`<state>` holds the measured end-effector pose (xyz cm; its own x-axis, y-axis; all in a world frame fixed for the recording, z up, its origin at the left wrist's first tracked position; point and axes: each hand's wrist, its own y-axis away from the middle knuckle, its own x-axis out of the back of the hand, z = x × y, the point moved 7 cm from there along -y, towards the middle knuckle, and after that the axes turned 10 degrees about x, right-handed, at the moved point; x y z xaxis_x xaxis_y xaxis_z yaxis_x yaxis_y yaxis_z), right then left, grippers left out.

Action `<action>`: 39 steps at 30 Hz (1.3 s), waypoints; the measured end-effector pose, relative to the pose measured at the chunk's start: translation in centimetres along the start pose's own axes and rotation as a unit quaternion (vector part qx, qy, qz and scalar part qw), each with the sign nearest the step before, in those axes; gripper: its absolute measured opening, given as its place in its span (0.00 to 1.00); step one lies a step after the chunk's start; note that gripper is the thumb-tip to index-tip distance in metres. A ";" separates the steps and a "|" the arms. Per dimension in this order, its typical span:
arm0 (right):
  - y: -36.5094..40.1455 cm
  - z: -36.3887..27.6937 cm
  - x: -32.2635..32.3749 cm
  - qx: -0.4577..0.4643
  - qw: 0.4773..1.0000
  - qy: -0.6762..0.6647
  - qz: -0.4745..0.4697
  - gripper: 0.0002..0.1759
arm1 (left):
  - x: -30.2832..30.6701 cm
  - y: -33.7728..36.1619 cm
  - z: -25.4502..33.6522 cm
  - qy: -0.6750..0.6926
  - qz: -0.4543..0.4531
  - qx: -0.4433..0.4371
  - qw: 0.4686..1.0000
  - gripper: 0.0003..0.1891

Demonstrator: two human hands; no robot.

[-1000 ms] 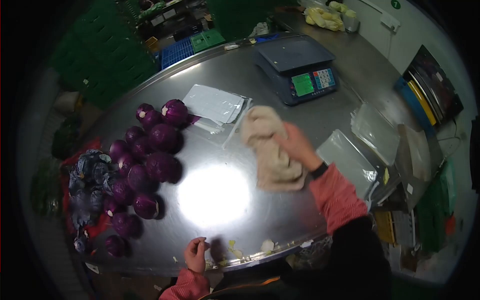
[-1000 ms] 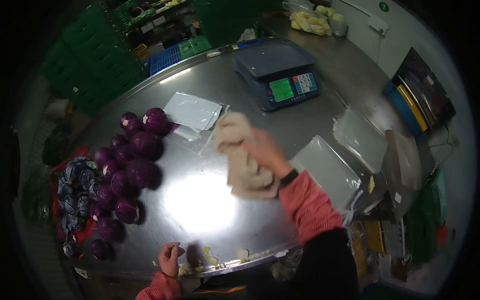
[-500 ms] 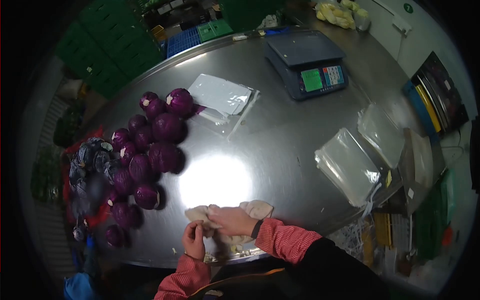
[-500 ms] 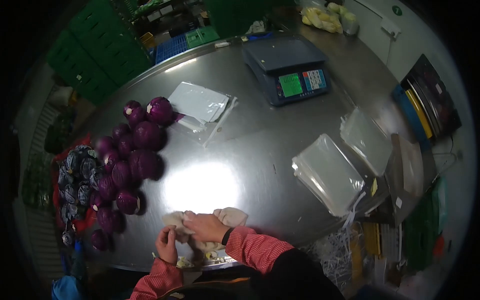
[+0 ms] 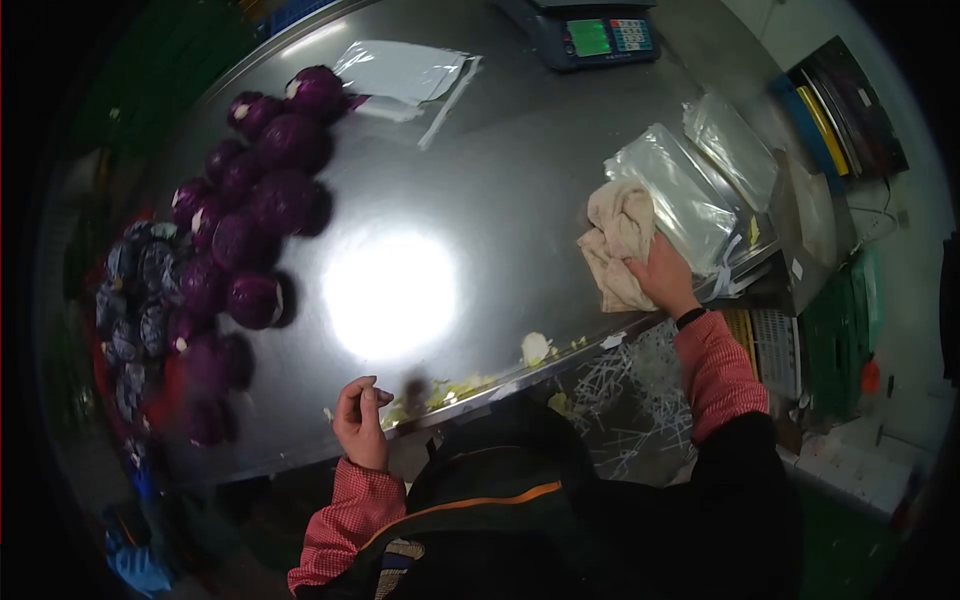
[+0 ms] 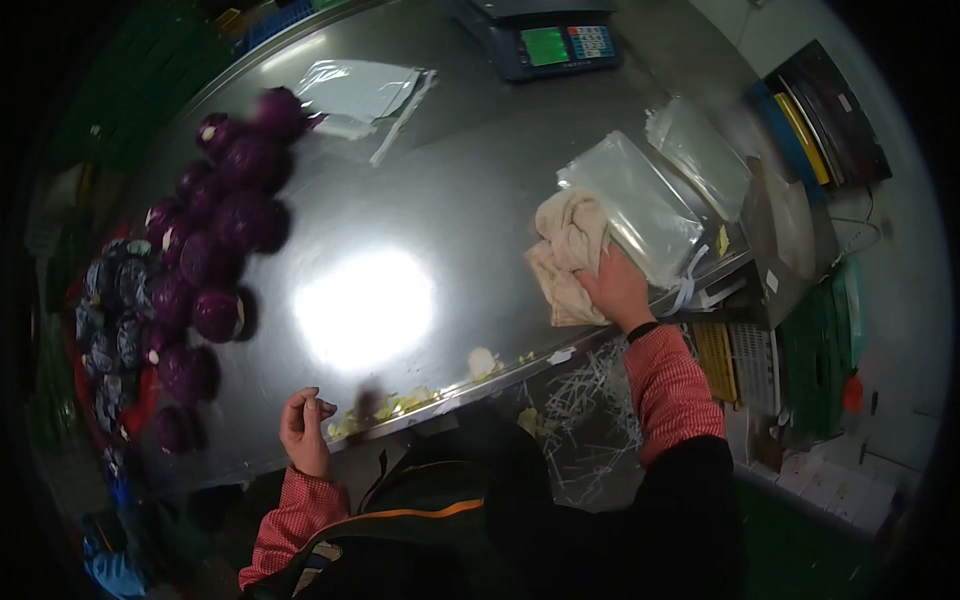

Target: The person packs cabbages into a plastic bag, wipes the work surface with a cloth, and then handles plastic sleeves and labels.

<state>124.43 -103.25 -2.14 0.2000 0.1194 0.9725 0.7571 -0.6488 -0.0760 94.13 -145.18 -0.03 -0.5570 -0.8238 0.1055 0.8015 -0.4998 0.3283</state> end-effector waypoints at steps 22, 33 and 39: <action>3.2 -53.1 -13.2 0.183 0.977 -0.072 -0.086 0.27 | 27.2 6.4 -7.9 -0.022 0.125 -0.085 0.988 0.10; 0.6 -55.7 -7.7 0.432 0.883 -0.146 -0.111 0.34 | 22.0 -1.0 4.0 -0.285 0.014 -0.365 0.886 0.47; -0.2 -55.4 -5.7 0.339 0.937 -0.038 -0.073 0.40 | 19.7 -8.0 -1.2 -0.454 -0.129 -0.263 0.842 0.41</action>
<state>88.64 -145.47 4.51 0.0872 0.2390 0.9671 0.9959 0.0026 -0.0905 77.03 -157.75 -1.73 -0.4736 -0.2453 0.8459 0.4809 -0.8767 0.0151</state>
